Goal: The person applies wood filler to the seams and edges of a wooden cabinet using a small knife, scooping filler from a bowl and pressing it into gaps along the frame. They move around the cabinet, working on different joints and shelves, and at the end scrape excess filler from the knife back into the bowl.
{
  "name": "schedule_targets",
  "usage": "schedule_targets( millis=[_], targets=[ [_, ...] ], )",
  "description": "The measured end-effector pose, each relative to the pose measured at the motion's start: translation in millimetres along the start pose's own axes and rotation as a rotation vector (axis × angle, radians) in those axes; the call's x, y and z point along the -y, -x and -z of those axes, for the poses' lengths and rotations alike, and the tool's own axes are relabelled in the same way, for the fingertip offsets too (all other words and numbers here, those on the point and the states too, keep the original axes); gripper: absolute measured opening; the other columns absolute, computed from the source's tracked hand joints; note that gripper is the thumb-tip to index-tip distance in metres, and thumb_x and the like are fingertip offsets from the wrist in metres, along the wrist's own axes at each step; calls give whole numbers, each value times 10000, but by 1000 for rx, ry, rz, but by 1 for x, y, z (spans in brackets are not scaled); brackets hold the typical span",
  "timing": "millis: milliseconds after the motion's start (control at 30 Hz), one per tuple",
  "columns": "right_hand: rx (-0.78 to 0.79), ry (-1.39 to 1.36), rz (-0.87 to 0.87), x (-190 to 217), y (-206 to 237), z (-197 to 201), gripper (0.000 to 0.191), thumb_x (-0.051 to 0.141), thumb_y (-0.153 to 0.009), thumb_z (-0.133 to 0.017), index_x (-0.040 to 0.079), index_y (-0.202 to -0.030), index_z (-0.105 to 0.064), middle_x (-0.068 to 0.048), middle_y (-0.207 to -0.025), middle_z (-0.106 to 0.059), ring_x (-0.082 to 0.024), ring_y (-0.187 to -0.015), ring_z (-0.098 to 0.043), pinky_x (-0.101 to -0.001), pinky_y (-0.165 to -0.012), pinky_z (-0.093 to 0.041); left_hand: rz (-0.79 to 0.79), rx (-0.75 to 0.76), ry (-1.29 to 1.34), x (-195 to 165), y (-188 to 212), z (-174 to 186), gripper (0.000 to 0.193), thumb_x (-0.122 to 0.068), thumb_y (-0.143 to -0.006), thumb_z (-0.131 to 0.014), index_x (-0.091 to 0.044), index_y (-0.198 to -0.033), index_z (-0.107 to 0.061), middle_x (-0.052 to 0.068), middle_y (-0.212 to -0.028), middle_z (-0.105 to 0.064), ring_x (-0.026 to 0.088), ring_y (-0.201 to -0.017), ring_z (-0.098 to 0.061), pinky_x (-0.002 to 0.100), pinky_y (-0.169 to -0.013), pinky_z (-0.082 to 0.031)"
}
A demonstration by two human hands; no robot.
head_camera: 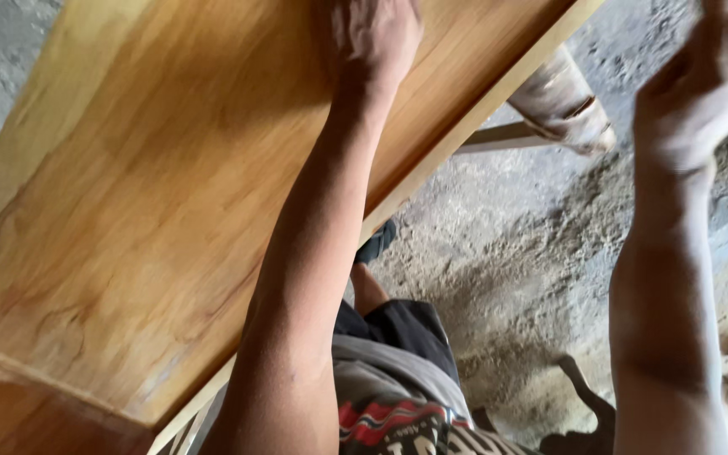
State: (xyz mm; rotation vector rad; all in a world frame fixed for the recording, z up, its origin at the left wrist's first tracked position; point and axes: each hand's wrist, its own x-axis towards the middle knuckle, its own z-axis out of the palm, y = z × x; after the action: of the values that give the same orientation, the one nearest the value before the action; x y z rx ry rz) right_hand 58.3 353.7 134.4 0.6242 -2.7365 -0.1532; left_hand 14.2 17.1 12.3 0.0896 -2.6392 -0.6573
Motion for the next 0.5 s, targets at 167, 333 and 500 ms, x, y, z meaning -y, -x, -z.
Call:
schedule_targets(
  millis=[167,333,500],
  targets=[
    [-38,-172,-76,-8,12,-22,238,-17,-1121,-522,86,-1271,-676,-69,-1047,-559,-95,-734,-572,-191,-541,-461,3,-8,-10,0,-2,-2,161,-212,-962,-616,-106,-844,-644,118,-685,-652,307,-605,-645,467,-559,-486],
    [-144,-143,-41,-4,15,-43,382,-40,-1089,-570,114,-1398,-732,-63,-1047,-529,-136,-817,-553,-216,-596,-482,-4,-18,-11,1,-2,-1,166,-224,-954,-620,-109,-835,-639,119,-680,-647,314,-607,-641,472,-564,-483],
    [-179,-223,-16,4,17,-41,369,-28,-1067,-620,72,-1403,-737,-90,-1055,-487,-172,-926,-539,-267,-692,-510,-12,-21,-21,2,0,-1,172,-235,-945,-624,-111,-827,-635,121,-674,-643,321,-609,-637,477,-569,-479]
  ],
)
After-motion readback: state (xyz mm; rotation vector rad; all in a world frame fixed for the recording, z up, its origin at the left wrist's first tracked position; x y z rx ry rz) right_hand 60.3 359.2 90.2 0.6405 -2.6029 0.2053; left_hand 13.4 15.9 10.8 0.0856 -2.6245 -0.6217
